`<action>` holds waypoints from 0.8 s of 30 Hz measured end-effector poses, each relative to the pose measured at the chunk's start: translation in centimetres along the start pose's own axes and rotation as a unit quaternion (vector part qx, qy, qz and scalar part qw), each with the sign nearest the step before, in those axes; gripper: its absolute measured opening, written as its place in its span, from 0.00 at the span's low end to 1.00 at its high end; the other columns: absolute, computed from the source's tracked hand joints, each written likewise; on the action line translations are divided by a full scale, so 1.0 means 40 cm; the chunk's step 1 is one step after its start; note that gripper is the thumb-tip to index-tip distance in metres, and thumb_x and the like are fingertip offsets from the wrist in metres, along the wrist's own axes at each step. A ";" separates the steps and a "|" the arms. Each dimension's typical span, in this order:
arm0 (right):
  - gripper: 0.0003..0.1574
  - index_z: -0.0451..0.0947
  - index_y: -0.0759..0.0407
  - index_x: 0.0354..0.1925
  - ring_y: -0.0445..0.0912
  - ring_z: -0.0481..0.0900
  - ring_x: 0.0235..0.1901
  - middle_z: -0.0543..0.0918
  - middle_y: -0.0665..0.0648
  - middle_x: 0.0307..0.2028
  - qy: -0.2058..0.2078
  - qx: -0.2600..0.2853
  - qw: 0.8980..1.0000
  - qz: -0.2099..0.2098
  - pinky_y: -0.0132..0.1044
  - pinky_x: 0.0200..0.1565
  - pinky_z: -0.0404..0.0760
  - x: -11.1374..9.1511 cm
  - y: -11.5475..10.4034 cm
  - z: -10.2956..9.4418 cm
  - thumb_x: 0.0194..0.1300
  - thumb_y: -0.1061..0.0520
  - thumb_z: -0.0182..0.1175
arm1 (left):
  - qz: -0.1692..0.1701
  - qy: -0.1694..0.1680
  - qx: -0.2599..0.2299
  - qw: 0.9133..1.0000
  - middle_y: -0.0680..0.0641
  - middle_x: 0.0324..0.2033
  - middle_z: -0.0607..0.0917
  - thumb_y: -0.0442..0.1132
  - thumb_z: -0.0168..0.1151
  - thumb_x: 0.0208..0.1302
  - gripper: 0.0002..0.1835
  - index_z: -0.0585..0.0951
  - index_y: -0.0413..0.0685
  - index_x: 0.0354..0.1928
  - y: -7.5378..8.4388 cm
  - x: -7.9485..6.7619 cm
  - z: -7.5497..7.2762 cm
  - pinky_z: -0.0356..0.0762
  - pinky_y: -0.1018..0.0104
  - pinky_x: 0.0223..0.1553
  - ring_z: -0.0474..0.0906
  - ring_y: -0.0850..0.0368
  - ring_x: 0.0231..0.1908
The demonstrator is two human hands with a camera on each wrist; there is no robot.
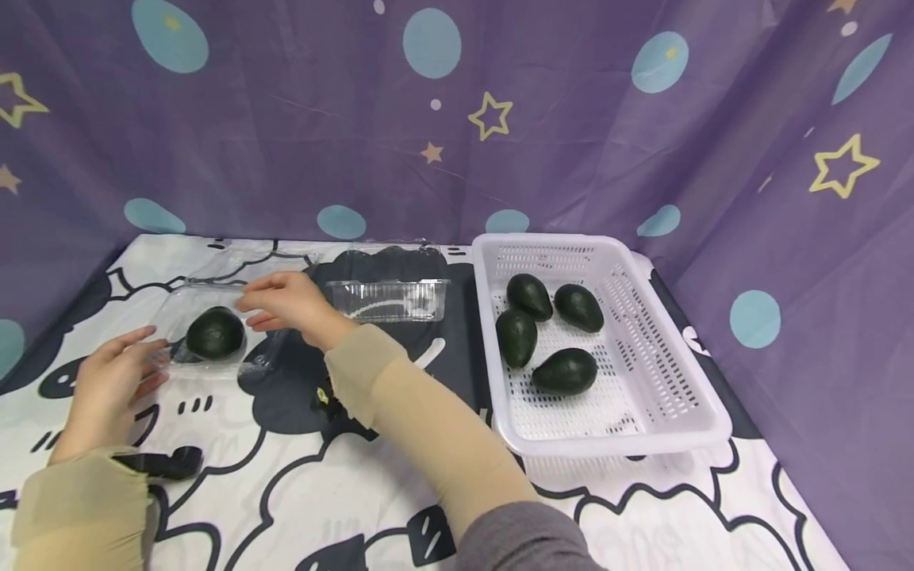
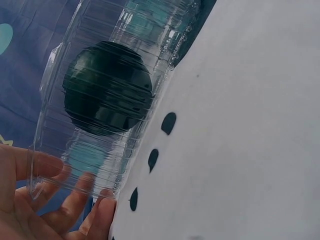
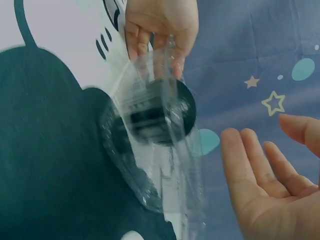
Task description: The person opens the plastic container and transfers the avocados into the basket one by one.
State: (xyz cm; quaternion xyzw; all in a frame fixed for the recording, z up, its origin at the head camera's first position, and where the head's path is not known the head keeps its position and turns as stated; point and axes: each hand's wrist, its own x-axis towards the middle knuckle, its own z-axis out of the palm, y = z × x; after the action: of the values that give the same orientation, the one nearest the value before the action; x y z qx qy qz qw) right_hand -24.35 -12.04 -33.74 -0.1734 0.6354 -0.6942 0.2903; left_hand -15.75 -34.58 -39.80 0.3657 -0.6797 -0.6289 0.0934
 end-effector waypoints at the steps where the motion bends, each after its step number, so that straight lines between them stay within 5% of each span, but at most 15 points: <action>1: 0.22 0.77 0.69 0.58 0.67 0.81 0.52 0.85 0.66 0.51 0.003 0.008 1.000 -0.003 0.50 0.54 0.83 0.003 0.004 0.005 0.67 0.63 0.62 | 0.004 0.001 0.004 1.000 0.64 0.35 0.74 0.42 0.53 0.72 0.28 0.68 0.57 0.73 0.000 0.000 0.001 0.75 0.78 0.24 0.73 0.69 0.31; 10: 0.21 0.77 0.68 0.57 0.65 0.79 0.56 0.83 0.63 0.51 0.022 0.028 0.999 -0.016 0.45 0.54 0.83 0.020 0.048 0.036 0.67 0.63 0.62 | -0.005 -0.004 0.010 1.000 0.61 0.37 0.75 0.42 0.52 0.72 0.28 0.67 0.57 0.73 -0.004 -0.008 0.004 0.75 0.77 0.25 0.72 0.68 0.32; 16: 0.25 0.76 0.61 0.61 0.46 0.81 0.54 0.81 0.57 0.58 0.026 -0.032 0.999 -0.023 0.36 0.54 0.82 0.027 0.062 0.053 0.67 0.59 0.64 | 0.003 -0.002 0.000 1.000 0.59 0.35 0.75 0.41 0.53 0.72 0.28 0.68 0.55 0.73 -0.002 -0.005 0.003 0.75 0.78 0.24 0.72 0.68 0.30; 24: 0.27 0.77 0.57 0.61 0.43 0.81 0.51 0.81 0.58 0.59 0.041 -0.106 0.993 -0.029 0.33 0.48 0.82 0.044 0.067 0.076 0.64 0.57 0.67 | -0.004 0.005 0.018 1.000 0.58 0.39 0.75 0.43 0.53 0.72 0.28 0.67 0.58 0.73 0.002 -0.005 0.000 0.76 0.78 0.25 0.71 0.67 0.33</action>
State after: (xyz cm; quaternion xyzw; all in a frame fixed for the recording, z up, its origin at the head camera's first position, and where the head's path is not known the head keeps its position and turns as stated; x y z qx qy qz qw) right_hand -23.37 -15.57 -36.21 -0.1933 0.7114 -0.6375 0.2239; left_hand -15.62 -34.46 -39.67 0.3730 -0.6892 -0.6150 0.0873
